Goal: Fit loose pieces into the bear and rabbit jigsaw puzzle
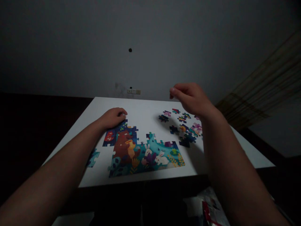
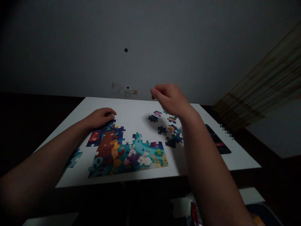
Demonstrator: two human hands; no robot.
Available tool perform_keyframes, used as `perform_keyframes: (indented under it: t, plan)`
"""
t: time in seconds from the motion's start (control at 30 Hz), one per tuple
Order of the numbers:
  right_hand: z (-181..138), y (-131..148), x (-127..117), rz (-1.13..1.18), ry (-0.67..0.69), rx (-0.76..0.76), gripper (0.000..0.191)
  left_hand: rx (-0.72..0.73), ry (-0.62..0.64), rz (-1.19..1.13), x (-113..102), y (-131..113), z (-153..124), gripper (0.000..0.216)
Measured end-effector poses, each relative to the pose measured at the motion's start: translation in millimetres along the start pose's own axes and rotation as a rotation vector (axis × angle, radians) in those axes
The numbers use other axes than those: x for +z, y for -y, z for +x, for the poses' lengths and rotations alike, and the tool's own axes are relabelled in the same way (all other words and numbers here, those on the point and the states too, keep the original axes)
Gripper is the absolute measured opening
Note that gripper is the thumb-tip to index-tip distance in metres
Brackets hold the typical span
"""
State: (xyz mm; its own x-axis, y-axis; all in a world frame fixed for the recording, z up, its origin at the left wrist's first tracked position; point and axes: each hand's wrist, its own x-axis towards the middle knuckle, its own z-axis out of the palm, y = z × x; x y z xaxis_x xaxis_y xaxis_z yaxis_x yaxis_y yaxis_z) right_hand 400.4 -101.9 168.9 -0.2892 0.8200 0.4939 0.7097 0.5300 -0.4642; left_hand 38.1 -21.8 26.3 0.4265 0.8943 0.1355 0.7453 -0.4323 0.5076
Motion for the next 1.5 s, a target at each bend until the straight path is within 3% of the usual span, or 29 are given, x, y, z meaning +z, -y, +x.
perform_keyframes:
  t: [0.1, 0.2, 0.33, 0.57, 0.93, 1.17, 1.3, 1.5]
  plan:
    - [-2.5, -42.7, 8.6, -0.146, 0.241, 0.089, 0.032, -0.008, 0.006, -0.004, 0.1, 2.3, 0.9, 0.043]
    - [-11.6, -80.4, 30.5, -0.180, 0.320, 0.116, 0.021, -0.024, 0.013, -0.027, 1.2, 5.4, 2.0, 0.042]
    - [-24.8, -101.4, 56.3, -0.222, 0.360, 0.082, 0.029, -0.051, 0.001, -0.069, 3.1, 8.9, 3.0, 0.041]
    - [-35.4, -97.2, 62.7, -0.317, 0.458, 0.030, 0.039, -0.075, -0.004, -0.081, 1.2, 6.3, 4.4, 0.039]
    - [-38.7, -101.0, 72.0, -0.265, 0.438, 0.116, 0.034, -0.094, 0.001, -0.069, -2.0, -2.1, 2.5, 0.039]
    - [-40.7, -104.7, 76.6, -0.205, 0.448, 0.024, 0.031, -0.085, -0.012, -0.057, -2.6, -1.7, 3.7, 0.041]
    - [-40.4, -96.5, 72.9, -0.229, 0.427, 0.013, 0.037, -0.079, 0.001, -0.036, -3.0, 3.4, 5.2, 0.044]
    - [-38.3, -97.4, 68.7, -0.363, 0.341, 0.069, 0.033, -0.094, -0.002, -0.067, -0.3, 12.6, 7.7, 0.044]
